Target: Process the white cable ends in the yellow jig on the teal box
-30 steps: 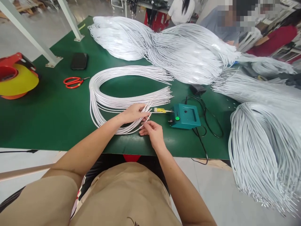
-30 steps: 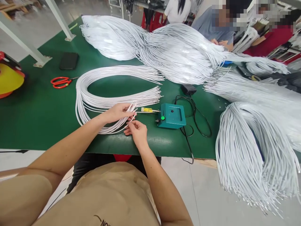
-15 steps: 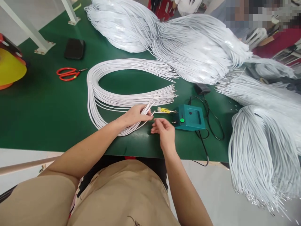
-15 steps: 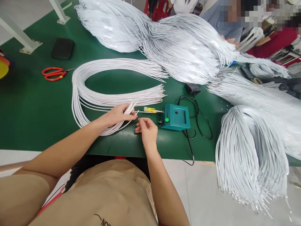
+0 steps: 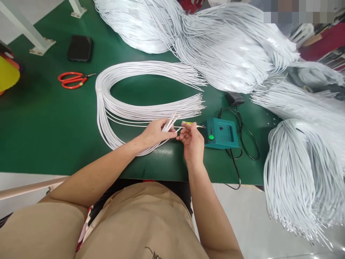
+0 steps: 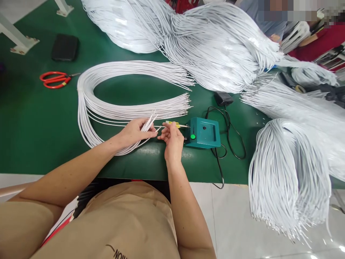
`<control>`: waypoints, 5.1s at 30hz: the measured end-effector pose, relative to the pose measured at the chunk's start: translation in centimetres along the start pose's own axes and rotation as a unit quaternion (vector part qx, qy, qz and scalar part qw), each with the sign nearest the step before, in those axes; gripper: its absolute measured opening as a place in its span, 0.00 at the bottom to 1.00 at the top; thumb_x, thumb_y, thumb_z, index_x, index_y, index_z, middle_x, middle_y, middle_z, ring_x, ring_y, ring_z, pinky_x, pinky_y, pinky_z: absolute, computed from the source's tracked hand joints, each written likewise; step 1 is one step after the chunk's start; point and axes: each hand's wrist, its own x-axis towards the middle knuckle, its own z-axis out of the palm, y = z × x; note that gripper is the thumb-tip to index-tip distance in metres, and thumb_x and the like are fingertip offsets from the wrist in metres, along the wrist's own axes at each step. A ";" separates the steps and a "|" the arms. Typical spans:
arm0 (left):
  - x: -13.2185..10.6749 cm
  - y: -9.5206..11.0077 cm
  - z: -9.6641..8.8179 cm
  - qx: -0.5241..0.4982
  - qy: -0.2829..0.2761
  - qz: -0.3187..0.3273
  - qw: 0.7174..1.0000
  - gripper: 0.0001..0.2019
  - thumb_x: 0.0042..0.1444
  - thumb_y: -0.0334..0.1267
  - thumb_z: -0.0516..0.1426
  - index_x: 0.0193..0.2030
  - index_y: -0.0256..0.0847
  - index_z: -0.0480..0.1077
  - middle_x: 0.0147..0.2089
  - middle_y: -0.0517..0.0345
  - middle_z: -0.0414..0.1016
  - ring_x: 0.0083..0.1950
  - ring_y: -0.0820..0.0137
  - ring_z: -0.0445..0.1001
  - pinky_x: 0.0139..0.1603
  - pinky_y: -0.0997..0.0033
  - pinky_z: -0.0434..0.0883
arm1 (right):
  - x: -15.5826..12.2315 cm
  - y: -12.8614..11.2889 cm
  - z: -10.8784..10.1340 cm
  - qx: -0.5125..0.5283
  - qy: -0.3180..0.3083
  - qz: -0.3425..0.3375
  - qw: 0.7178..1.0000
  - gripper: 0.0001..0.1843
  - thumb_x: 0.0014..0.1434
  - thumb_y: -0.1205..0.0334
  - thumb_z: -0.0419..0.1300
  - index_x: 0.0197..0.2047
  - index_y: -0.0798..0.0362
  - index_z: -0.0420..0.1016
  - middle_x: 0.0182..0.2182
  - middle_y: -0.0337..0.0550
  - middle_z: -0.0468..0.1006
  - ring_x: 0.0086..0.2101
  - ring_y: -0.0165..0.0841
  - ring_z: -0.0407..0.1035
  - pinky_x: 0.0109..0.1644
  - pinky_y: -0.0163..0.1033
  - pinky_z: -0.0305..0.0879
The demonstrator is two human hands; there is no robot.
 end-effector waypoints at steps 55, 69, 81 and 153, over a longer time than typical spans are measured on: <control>2.2 0.4 2.5 -0.238 -0.057 -0.053 0.968 0.21 0.47 0.32 0.63 0.50 0.36 0.69 0.29 0.64 0.67 0.30 0.78 0.71 0.37 0.74 0.69 | 1.7 -2.0 -3.4 -0.675 -0.105 -0.425 0.594 0.18 0.68 0.64 0.43 0.33 0.53 0.72 0.32 0.49 0.71 0.35 0.38 0.62 0.42 0.42 0.55; 4.2 -1.3 3.5 -0.065 0.055 0.013 0.996 0.18 0.47 0.34 0.59 0.47 0.35 0.70 0.31 0.62 0.72 0.33 0.72 0.76 0.36 0.75 0.70 | 6.6 -5.6 -5.7 -0.714 -0.195 -0.317 0.593 0.06 0.56 0.70 0.57 0.35 0.54 0.75 0.32 0.44 0.80 0.35 0.37 0.69 0.55 0.45 0.53; 4.5 -1.4 3.7 0.061 0.079 -0.015 0.995 0.18 0.45 0.34 0.57 0.45 0.37 0.74 0.30 0.61 0.79 0.29 0.70 0.75 0.40 0.69 0.71 | 6.3 -5.5 -5.4 -0.725 -0.145 -0.319 0.594 0.12 0.51 0.75 0.52 0.29 0.54 0.75 0.25 0.46 0.74 0.32 0.38 0.64 0.45 0.42 0.59; 1.7 1.3 0.8 0.058 -0.109 0.068 0.990 0.09 0.48 0.42 0.60 0.32 0.38 0.68 0.31 0.62 0.72 0.31 0.74 0.67 0.35 0.73 0.63 | -1.4 -0.1 -1.8 0.009 0.004 -0.050 0.999 0.11 0.48 0.56 0.69 0.27 0.53 0.74 0.19 0.31 0.66 0.21 0.23 0.56 0.27 0.33 0.57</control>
